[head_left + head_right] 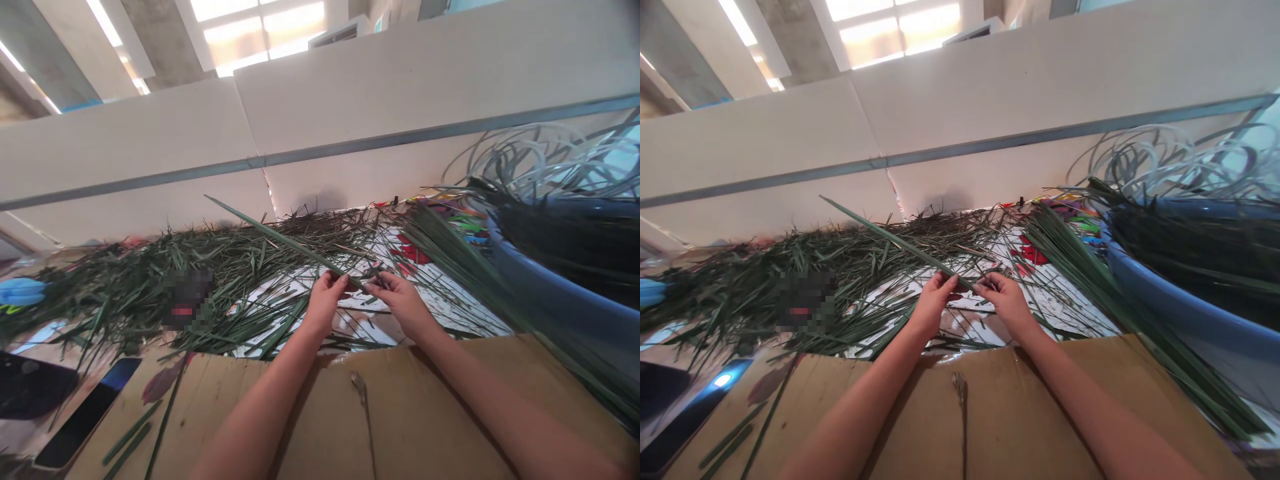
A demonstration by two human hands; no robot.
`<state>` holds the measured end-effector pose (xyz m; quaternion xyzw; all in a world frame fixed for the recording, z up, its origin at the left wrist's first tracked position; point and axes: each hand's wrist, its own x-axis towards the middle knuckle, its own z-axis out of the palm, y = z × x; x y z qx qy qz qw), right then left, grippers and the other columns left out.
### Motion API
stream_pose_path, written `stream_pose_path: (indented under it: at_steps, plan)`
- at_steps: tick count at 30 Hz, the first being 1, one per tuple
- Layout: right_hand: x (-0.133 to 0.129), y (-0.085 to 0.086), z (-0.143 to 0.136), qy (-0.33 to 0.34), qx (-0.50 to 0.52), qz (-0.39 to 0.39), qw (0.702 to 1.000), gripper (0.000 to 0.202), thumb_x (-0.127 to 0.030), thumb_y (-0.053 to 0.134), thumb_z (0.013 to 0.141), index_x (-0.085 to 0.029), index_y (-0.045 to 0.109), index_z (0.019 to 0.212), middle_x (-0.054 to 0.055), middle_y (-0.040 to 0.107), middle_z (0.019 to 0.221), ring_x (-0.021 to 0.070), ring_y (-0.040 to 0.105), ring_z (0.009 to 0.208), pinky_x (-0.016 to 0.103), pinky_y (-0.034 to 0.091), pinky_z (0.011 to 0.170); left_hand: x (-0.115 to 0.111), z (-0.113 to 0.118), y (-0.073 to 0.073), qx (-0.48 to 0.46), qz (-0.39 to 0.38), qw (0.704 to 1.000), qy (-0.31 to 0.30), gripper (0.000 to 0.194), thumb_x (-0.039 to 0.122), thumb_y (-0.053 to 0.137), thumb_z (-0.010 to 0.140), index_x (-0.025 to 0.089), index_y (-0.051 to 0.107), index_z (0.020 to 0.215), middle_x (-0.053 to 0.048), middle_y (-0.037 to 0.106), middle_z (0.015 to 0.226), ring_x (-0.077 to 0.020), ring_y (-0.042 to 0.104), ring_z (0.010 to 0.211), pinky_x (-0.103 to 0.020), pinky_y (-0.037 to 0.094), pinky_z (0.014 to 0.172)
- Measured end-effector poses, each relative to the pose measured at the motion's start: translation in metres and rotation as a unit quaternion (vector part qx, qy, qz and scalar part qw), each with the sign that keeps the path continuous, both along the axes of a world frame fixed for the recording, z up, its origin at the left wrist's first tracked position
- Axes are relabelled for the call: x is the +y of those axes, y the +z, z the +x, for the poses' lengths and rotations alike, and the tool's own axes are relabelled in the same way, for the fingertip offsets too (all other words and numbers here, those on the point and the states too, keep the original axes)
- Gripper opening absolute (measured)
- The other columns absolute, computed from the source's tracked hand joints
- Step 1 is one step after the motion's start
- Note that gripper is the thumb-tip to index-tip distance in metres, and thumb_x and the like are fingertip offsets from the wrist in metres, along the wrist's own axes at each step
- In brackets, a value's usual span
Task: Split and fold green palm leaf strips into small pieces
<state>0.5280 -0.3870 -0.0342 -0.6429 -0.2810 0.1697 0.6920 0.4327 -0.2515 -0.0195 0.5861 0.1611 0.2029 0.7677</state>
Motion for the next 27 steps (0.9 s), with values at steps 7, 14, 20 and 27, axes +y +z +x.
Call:
stream_pose_path:
  at_steps: [7, 14, 20, 27]
  plan:
    - [-0.001, -0.001, 0.004, -0.009, -0.012, 0.019, 1.000, 0.030, -0.047, 0.078, 0.070, -0.020, 0.065, 0.071, 0.000, 0.063, 0.071, 0.0179, 0.054, 0.071, 0.031, 0.042, 0.070, 0.002, 0.001, -0.002, 0.009, -0.014, 1.000, -0.026, 0.043, 0.048, 0.081, 0.065, 0.016, 0.060, 0.082, -0.001, 0.066, 0.073, -0.0124, 0.060, 0.063, -0.025, 0.046, 0.063]
    - [-0.003, 0.003, 0.006, -0.055, -0.029, 0.051, 0.997, 0.029, -0.048, 0.078, 0.071, -0.021, 0.066, 0.075, 0.001, 0.063, 0.073, 0.0175, 0.054, 0.072, 0.031, 0.043, 0.070, 0.002, 0.002, -0.003, 0.000, -0.024, 0.998, -0.057, 0.044, 0.047, 0.084, 0.062, 0.015, 0.061, 0.081, 0.001, 0.062, 0.075, -0.0101, 0.056, 0.063, -0.025, 0.047, 0.065]
    - [-0.007, 0.008, 0.011, -0.097, -0.002, 0.084, 0.992, 0.027, -0.045, 0.078, 0.072, -0.022, 0.064, 0.076, -0.001, 0.061, 0.068, 0.0161, 0.053, 0.065, 0.030, 0.043, 0.065, 0.002, 0.001, -0.004, 0.010, -0.011, 0.997, -0.072, 0.044, 0.047, 0.083, 0.061, 0.015, 0.062, 0.082, 0.000, 0.061, 0.076, -0.0106, 0.054, 0.064, -0.025, 0.046, 0.062]
    - [-0.016, 0.006, 0.028, -0.194, 0.024, 0.132, 0.972, 0.026, -0.042, 0.077, 0.070, -0.021, 0.065, 0.081, -0.002, 0.061, 0.071, 0.0160, 0.055, 0.067, 0.030, 0.042, 0.065, 0.003, -0.003, -0.005, 0.011, 0.034, 0.994, -0.104, 0.038, 0.046, 0.079, 0.068, 0.016, 0.057, 0.077, 0.003, 0.054, 0.068, -0.0093, 0.049, 0.059, -0.025, 0.040, 0.059]
